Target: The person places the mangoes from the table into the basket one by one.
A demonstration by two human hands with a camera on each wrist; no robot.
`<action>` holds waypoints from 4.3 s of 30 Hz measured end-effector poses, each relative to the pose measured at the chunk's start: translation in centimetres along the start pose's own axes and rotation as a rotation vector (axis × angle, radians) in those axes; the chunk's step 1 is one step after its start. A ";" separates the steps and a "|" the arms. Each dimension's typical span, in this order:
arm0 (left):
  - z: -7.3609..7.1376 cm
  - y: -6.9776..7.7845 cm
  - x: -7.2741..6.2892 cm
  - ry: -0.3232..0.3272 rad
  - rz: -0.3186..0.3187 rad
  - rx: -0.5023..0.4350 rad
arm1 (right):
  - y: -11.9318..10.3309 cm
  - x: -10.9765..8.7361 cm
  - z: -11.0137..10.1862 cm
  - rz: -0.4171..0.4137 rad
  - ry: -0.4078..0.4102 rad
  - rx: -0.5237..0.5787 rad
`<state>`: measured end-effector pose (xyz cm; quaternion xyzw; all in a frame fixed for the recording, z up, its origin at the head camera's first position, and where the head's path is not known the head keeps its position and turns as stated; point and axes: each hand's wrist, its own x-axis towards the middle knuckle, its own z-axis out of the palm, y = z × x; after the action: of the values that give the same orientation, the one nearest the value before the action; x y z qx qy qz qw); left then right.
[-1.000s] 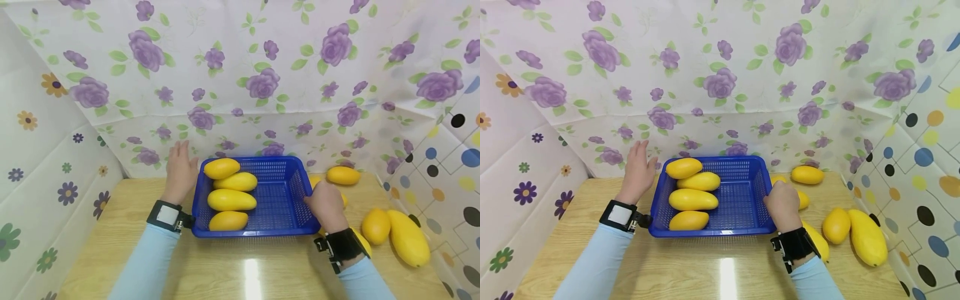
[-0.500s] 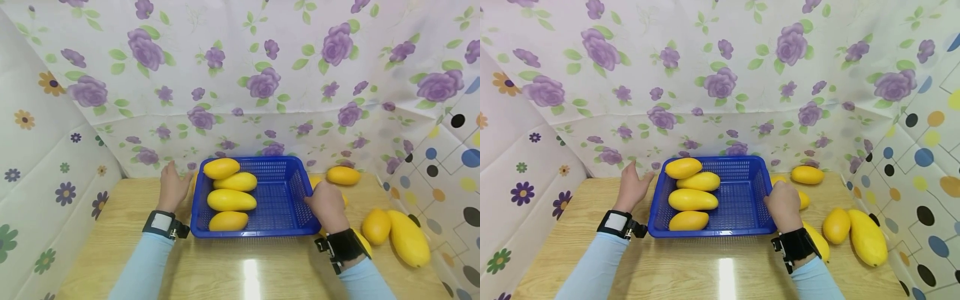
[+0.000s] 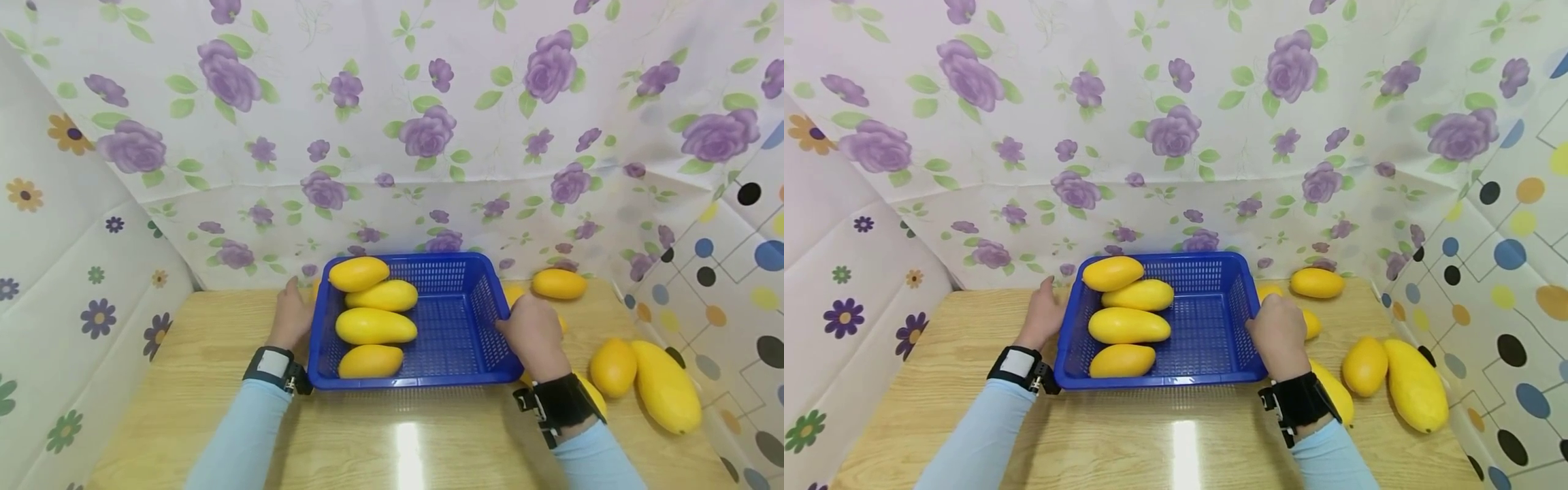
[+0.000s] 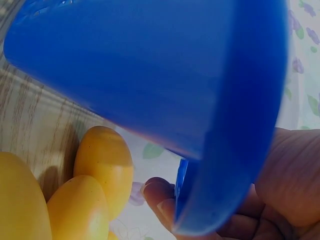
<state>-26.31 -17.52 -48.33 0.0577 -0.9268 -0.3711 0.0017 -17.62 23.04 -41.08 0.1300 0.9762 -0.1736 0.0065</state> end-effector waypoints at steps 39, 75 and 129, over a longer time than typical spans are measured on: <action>-2.3 0.2 -2.4 0.082 -0.168 0.308 | 0.0 -0.3 -0.2 -0.001 0.009 0.030; -4.9 9.5 -4.1 0.166 0.495 0.176 | -0.1 -0.2 -0.2 -0.007 -0.002 0.030; -7.1 9.3 -9.1 0.014 0.041 0.134 | 0.0 -0.3 -0.7 -0.016 -0.001 0.026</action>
<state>-17.95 -14.73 -36.45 0.0412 -0.9505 -0.3078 0.0121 -17.34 23.24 -40.38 0.1223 0.9749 -0.1861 0.0039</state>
